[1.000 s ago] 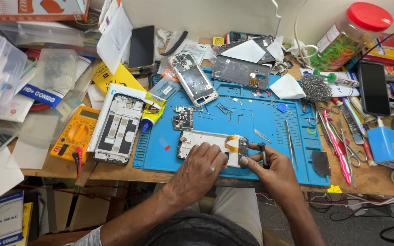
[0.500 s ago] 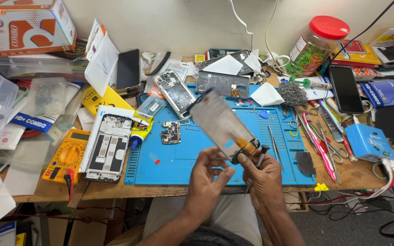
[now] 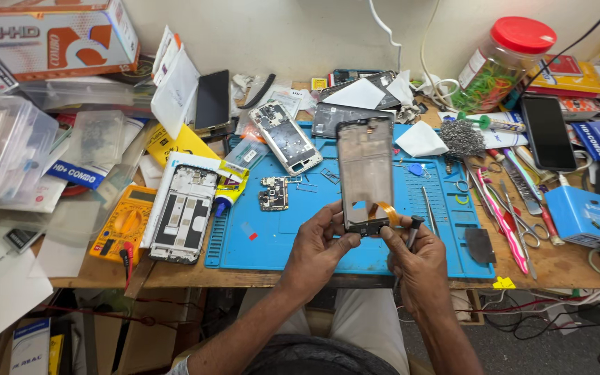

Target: The person repairs a disassembled smartphone on a cluttered workbench. They use tweezers to manipulate small components and ribbon cables, a screwdriver to remove screws, and a tube of adhesive to apply glue to the device's frame. The person also handles a separate phone casing and various loose parts scattered on the blue mat.

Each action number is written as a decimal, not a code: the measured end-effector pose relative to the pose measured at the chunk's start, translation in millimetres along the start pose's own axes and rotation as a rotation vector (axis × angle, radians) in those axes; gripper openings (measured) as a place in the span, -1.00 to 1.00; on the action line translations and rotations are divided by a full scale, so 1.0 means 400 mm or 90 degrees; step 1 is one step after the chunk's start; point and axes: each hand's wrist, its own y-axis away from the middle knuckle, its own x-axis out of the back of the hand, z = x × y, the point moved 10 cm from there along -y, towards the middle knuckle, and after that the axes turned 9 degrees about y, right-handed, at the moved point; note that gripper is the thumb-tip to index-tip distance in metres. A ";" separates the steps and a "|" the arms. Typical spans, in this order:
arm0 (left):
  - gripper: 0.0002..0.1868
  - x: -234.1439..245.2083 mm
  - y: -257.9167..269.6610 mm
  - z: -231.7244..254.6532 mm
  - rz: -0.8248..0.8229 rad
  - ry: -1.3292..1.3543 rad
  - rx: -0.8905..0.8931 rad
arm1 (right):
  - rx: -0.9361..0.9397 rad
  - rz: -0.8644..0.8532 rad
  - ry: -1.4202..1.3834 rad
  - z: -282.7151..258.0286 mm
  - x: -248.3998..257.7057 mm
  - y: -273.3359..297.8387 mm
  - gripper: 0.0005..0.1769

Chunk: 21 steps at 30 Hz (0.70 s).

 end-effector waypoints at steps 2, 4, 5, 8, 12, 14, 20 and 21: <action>-0.46 0.011 -0.004 0.001 0.008 0.005 0.000 | 0.019 0.054 0.052 0.002 0.050 0.000 -0.76; -0.49 0.027 -0.009 0.000 0.017 -0.005 -0.012 | 0.112 0.128 -0.093 -0.031 0.149 -0.007 -0.59; -0.51 0.036 -0.016 0.001 0.022 -0.018 -0.025 | 0.172 0.138 -0.158 -0.047 0.191 0.003 -0.53; -0.52 0.055 -0.024 -0.008 0.027 -0.066 -0.017 | 0.326 0.079 -0.216 -0.066 0.235 0.072 -0.30; -0.52 0.062 -0.025 -0.014 0.036 -0.126 -0.002 | 0.303 -0.060 -0.191 -0.055 0.114 0.161 -0.14; -0.54 0.053 -0.022 -0.007 0.025 -0.097 -0.022 | 0.302 -0.023 0.040 -0.086 0.043 0.169 -0.44; -0.60 0.055 -0.012 0.006 0.038 -0.122 -0.046 | 0.382 0.006 0.338 -0.191 -0.103 0.166 -0.68; -0.61 0.055 -0.012 0.007 0.039 -0.129 -0.052 | 0.381 0.008 0.345 -0.192 -0.108 0.161 -0.69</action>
